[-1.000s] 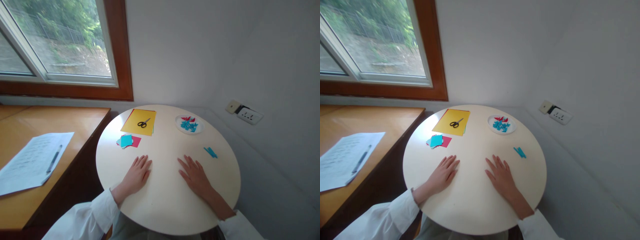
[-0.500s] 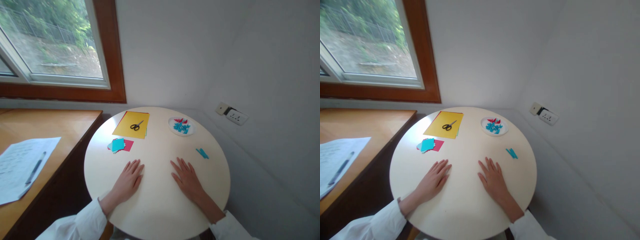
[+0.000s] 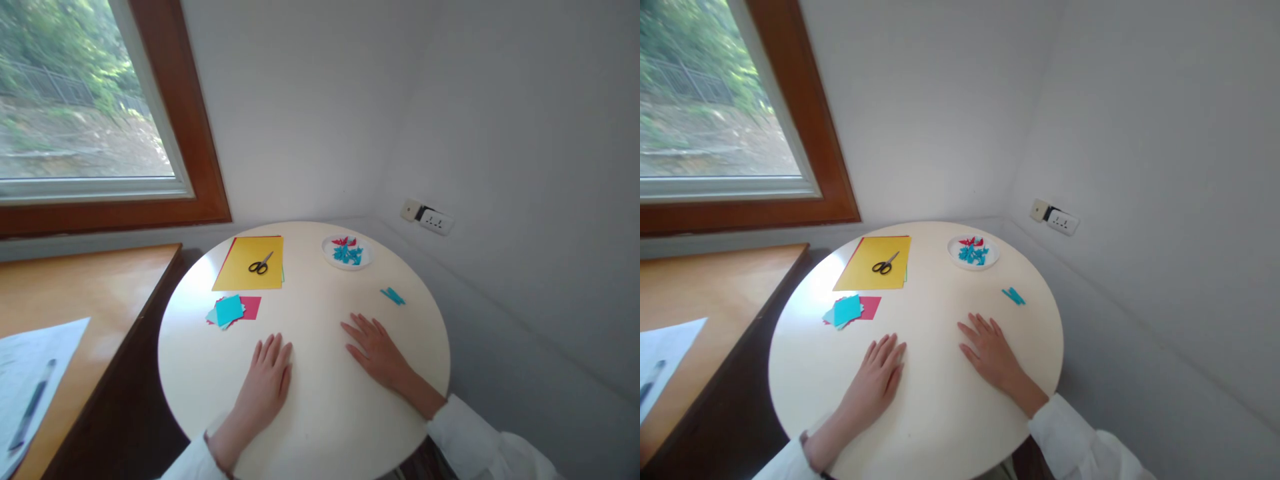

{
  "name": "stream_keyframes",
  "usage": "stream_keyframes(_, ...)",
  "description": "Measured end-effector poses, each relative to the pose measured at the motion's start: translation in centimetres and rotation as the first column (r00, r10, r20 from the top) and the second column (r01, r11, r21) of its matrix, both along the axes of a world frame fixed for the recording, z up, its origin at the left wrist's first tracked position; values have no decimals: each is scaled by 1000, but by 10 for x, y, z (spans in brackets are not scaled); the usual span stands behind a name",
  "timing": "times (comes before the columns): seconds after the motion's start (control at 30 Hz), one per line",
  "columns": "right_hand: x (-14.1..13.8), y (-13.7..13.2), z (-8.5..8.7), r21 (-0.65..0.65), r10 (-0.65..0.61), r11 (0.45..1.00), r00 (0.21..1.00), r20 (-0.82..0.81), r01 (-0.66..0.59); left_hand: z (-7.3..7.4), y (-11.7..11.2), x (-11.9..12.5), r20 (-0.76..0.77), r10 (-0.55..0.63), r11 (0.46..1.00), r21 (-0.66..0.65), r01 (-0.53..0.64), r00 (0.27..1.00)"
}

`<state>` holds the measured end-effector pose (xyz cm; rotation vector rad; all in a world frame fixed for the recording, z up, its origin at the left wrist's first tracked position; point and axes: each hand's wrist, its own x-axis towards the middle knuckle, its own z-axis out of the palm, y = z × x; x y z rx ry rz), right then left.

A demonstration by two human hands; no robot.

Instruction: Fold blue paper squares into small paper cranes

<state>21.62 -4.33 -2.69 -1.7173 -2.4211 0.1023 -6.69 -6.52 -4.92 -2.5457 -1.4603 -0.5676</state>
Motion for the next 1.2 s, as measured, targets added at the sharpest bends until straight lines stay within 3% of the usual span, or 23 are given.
stream_keyframes(0.33, -1, -2, 6, -33, -10, 999, 1000, -19, 10, -9, 4, -2, 84, -15, 1000, 22, 13, 996)
stream_keyframes(1.2, 1, -3, -2, 75, 17, 997, 999, -35, -14, -4, 3, -3, 55, -27, 1000, -4, 27, 998)
